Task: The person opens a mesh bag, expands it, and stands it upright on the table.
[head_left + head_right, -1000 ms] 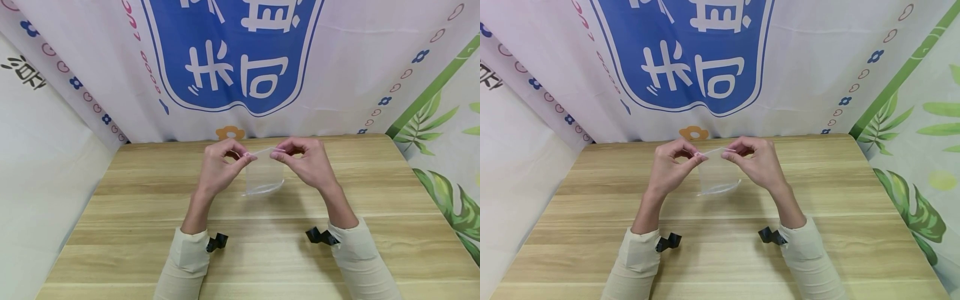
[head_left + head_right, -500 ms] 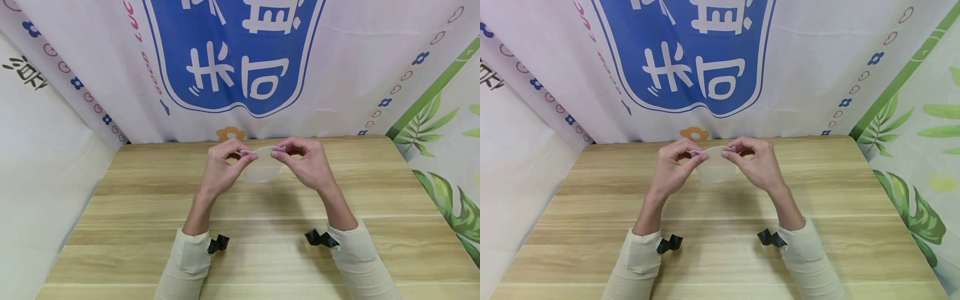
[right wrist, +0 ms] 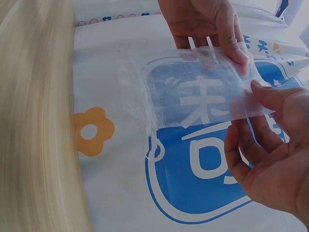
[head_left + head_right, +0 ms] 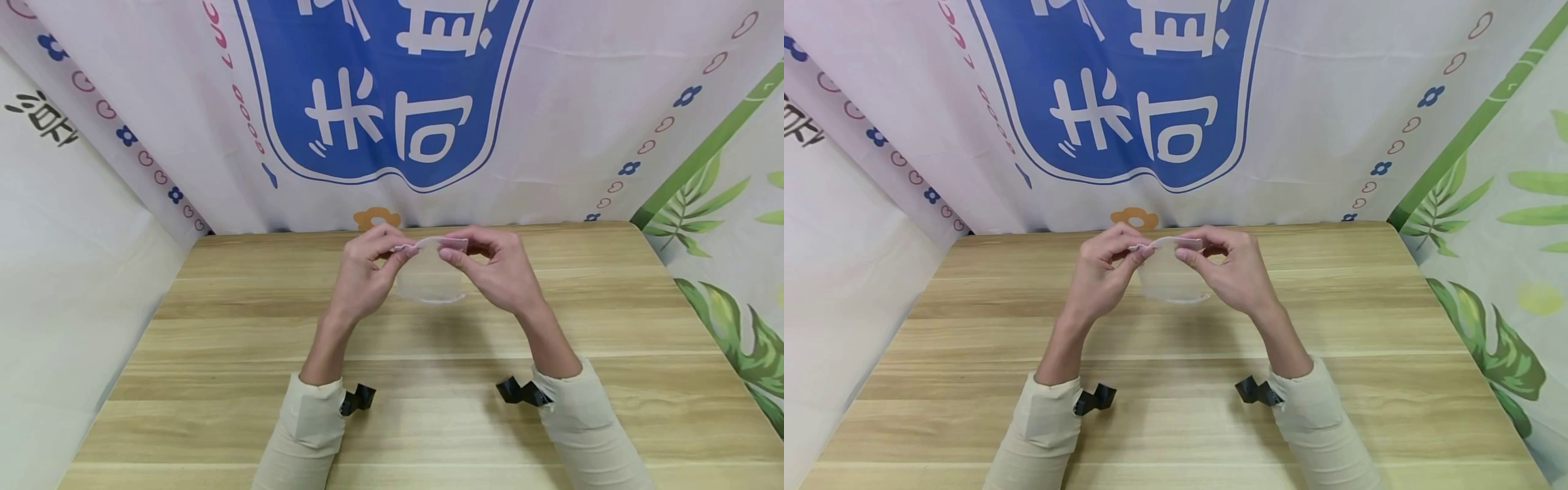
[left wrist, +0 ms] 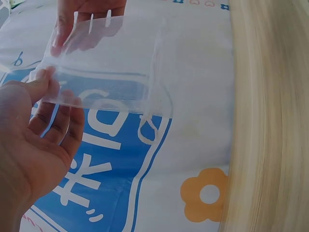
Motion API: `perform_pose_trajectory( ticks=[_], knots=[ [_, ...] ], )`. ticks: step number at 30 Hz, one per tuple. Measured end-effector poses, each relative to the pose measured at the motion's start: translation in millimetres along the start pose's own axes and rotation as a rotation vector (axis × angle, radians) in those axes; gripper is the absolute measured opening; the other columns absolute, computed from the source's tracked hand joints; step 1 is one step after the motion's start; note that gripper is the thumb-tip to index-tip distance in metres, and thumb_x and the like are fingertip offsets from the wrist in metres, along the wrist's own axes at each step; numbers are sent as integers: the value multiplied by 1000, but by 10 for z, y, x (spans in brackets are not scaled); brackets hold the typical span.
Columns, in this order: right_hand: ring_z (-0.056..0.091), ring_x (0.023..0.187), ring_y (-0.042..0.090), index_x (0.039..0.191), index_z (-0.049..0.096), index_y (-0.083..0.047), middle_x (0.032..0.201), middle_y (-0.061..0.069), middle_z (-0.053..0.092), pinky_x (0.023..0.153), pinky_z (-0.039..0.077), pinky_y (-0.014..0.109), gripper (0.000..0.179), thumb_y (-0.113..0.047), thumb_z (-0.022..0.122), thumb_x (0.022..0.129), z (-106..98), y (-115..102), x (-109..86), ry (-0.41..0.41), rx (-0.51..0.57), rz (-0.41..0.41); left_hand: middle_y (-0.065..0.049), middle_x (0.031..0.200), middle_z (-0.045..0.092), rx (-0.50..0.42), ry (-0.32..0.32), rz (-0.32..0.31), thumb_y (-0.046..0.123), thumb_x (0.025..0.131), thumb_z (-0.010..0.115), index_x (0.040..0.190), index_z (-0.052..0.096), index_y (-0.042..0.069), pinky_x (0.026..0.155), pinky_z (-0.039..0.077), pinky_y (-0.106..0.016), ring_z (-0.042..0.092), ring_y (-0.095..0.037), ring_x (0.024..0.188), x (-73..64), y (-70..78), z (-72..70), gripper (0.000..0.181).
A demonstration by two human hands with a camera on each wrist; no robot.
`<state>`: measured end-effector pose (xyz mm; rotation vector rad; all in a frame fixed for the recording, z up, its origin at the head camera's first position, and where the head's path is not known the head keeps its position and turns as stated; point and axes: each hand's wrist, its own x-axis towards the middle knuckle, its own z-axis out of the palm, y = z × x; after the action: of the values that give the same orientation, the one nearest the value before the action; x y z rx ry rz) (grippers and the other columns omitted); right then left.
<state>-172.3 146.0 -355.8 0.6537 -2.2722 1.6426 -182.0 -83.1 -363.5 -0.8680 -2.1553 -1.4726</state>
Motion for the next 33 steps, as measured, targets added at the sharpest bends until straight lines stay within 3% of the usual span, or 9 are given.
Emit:
perform_pose_trajectory(
  ticks=[10, 20, 28, 30, 33],
  knots=[
    [71, 78, 7, 97, 81, 0, 93, 15, 81, 76, 59, 20, 10, -1, 87, 88, 50, -20, -13, 76, 4, 6, -10, 89, 74, -4, 54, 24, 3, 91, 84, 92, 80, 0, 71, 60, -23, 64, -16, 79, -7, -1, 27, 5],
    [69, 74, 10, 94, 80, 1, 87, 14, 79, 73, 58, 21, 13, 1, 89, 84, 71, -10, -16, 107, 24, -1, -11, 89, 75, -20, 38, 24, 3, 90, 85, 92, 80, 0, 70, 63, -35, 66, -16, 79, -17, 8, 55, 7],
    [71, 80, 8, 96, 79, 3, 89, -15, 75, 79, 60, 20, 10, 3, 85, 88, 58, -20, -18, 112, 48, 0, -12, 91, 74, -71, 22, 17, 0, 95, 78, 98, 82, -1, 76, 62, -25, 64, -15, 79, -18, 34, 8, 5],
    [71, 82, 8, 98, 79, 3, 90, -13, 75, 80, 60, 20, 9, 3, 84, 89, 59, -26, -17, 103, 53, -9, -12, 92, 74, -71, 14, 10, 0, 96, 78, 99, 83, -2, 76, 61, -23, 64, -15, 80, -17, 38, 5, 6],
    [71, 83, 6, 99, 80, 3, 93, 1, 79, 81, 60, 19, 9, 4, 82, 90, 64, -35, -15, 88, 61, -23, -12, 92, 74, -64, -3, 3, 0, 97, 76, 102, 82, -2, 76, 59, -22, 63, -15, 79, -16, 39, 9, 8]
  ],
)
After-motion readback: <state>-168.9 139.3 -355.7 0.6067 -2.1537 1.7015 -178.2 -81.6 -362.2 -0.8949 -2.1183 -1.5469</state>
